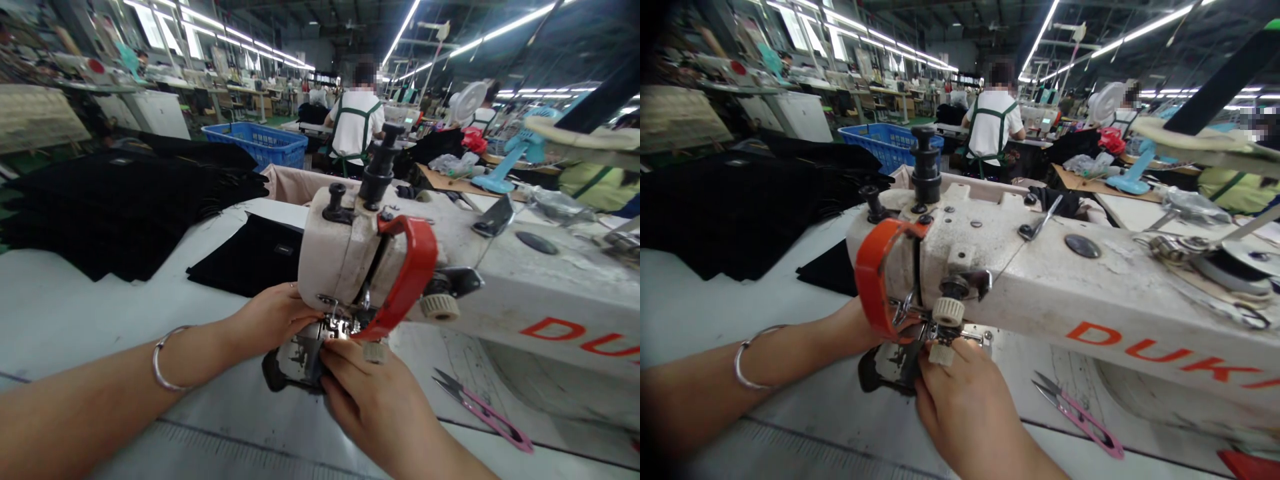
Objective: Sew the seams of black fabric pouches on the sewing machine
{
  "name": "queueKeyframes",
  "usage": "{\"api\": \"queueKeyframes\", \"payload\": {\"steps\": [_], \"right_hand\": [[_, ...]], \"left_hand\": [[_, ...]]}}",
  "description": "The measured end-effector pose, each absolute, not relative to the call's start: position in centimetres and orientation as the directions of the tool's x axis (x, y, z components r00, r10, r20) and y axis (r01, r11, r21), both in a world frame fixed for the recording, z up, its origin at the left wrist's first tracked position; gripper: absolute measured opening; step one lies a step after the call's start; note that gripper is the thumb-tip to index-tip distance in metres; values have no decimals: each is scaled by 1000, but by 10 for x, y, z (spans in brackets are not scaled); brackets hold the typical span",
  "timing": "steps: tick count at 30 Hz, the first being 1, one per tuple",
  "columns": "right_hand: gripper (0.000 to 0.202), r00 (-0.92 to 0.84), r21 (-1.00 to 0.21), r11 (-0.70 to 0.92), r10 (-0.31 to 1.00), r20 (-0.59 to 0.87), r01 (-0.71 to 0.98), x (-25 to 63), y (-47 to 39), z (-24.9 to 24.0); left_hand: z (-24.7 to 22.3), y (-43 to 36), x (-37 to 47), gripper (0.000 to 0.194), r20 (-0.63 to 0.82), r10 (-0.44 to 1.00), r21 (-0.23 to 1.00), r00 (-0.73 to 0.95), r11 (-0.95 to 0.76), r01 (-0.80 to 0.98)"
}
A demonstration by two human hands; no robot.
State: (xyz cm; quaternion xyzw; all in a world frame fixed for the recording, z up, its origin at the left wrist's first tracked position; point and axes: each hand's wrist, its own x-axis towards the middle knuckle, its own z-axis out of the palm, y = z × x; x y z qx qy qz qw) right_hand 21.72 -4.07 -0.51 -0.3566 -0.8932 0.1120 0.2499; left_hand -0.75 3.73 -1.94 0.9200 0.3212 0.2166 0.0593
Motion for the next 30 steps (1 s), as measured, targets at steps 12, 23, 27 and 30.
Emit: {"api": "queueKeyframes", "payload": {"steps": [12, 23, 27, 30], "right_hand": [[23, -626, -453, 721, 687, 368, 524, 224, -39, -6], [23, -638, -408, 756, 653, 407, 512, 226, -42, -7], [19, -656, -367, 790, 613, 441, 492, 226, -41, -7], [8, -687, -345, 809, 586, 429, 475, 227, -43, -6]], "left_hand": [[28, -5, -9, 25, 87, 606, 109, 791, -795, 597], [39, -13, -4, 32, -34, 646, 211, 763, -741, 637], [34, -11, -4, 37, -52, 608, 311, 792, -744, 591], [20, -18, -6, 53, 24, 598, 226, 801, -784, 578]]}}
